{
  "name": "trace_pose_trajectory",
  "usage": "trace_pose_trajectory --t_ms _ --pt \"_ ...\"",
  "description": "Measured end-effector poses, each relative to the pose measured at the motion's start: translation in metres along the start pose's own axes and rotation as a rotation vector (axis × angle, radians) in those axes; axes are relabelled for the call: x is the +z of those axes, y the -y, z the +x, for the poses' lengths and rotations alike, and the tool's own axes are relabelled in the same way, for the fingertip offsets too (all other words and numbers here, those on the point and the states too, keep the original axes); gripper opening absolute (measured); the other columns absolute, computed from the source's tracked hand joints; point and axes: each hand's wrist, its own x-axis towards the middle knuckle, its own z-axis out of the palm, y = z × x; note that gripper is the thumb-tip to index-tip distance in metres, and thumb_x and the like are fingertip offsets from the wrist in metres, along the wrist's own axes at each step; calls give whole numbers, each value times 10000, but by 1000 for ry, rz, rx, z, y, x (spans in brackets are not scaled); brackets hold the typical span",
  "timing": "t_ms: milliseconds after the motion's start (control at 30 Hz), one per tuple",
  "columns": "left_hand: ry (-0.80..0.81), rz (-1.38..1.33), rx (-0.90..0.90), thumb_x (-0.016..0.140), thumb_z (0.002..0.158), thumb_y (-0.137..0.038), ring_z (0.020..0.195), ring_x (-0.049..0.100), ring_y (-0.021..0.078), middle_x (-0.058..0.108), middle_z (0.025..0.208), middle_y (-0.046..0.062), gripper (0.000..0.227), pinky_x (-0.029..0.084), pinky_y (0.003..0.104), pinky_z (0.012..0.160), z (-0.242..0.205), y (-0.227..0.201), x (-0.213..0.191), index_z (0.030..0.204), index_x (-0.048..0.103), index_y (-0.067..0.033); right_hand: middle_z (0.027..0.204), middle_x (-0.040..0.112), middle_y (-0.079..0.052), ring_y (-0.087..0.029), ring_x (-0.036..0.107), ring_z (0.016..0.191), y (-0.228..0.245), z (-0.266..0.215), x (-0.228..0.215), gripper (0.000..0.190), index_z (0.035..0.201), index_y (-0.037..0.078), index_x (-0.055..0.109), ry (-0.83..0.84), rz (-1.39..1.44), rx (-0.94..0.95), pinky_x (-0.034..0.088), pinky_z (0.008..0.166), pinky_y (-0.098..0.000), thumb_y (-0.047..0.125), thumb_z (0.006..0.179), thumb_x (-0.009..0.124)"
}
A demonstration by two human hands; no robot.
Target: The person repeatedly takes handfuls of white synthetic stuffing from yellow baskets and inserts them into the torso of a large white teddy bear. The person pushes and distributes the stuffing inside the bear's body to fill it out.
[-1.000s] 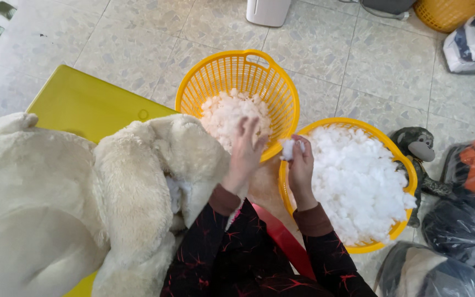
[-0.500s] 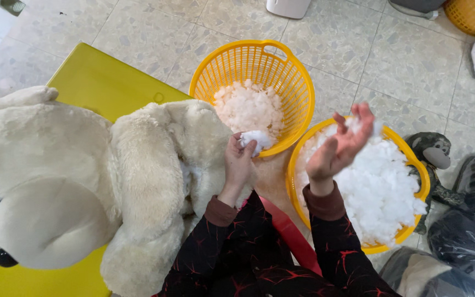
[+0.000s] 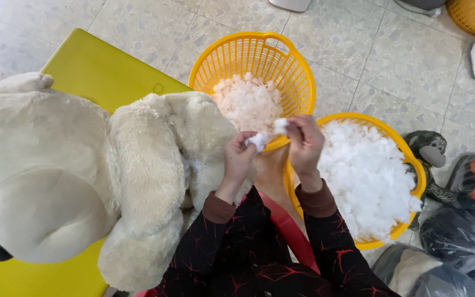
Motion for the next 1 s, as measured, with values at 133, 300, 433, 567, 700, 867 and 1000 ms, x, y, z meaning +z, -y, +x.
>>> trace_pose_trajectory --t_ms 133,300,433,567,700,867,1000 --pt "-102 -8 -57 633 941 -23 926 712 118 735 1062 74 273 592 273 847 -4 -7 -5 1207 595 28 1165 599 -94 -129 568 799 18 28 -13 88 1134 24 612 -406 33 -171 482 682 -250 30 1053 646" --pt "-165 15 -103 658 994 -126 840 676 83 711 980 31 219 573 247 746 -12 -22 -2 1160 638 15 1279 554 -143 -185 573 1011 -1 42 -2 477 1415 -29 503 78 -309 -7 498 705 -278 102 1002 703" --pt "-122 75 -24 712 977 -91 791 623 65 698 927 25 172 506 221 695 0 -30 13 1099 707 31 1084 631 -27 -80 661 865 -11 3 20 461 1394 48 497 371 354 511 534 675 -224 49 956 640" --pt "-137 101 194 735 975 -57 835 598 47 693 949 21 141 493 203 729 -4 -34 34 1063 719 51 957 668 -44 -97 615 787 -31 -32 15 234 1245 9 656 144 184 274 518 694 -231 -45 1018 655" --pt "-183 515 512 742 955 15 971 597 213 668 1114 148 225 503 339 860 28 -64 57 1168 678 50 1035 665 -84 -118 624 853 -61 10 1 231 1268 -24 633 -71 155 280 545 786 -252 -31 1038 610" --pt "-82 922 449 724 744 36 1298 354 541 263 1504 409 803 407 535 1040 27 -102 59 1461 377 135 1284 522 -253 -355 564 1108 -59 31 11 666 1402 -132 498 196 -520 -140 510 932 -409 43 832 794" --pt "-119 728 546 664 957 -8 1369 555 392 474 1523 229 452 487 419 1139 -49 -119 39 1395 553 8 1209 629 -133 -282 685 1030 -26 -22 46 298 1271 38 628 253 -138 175 586 878 -382 42 973 643"
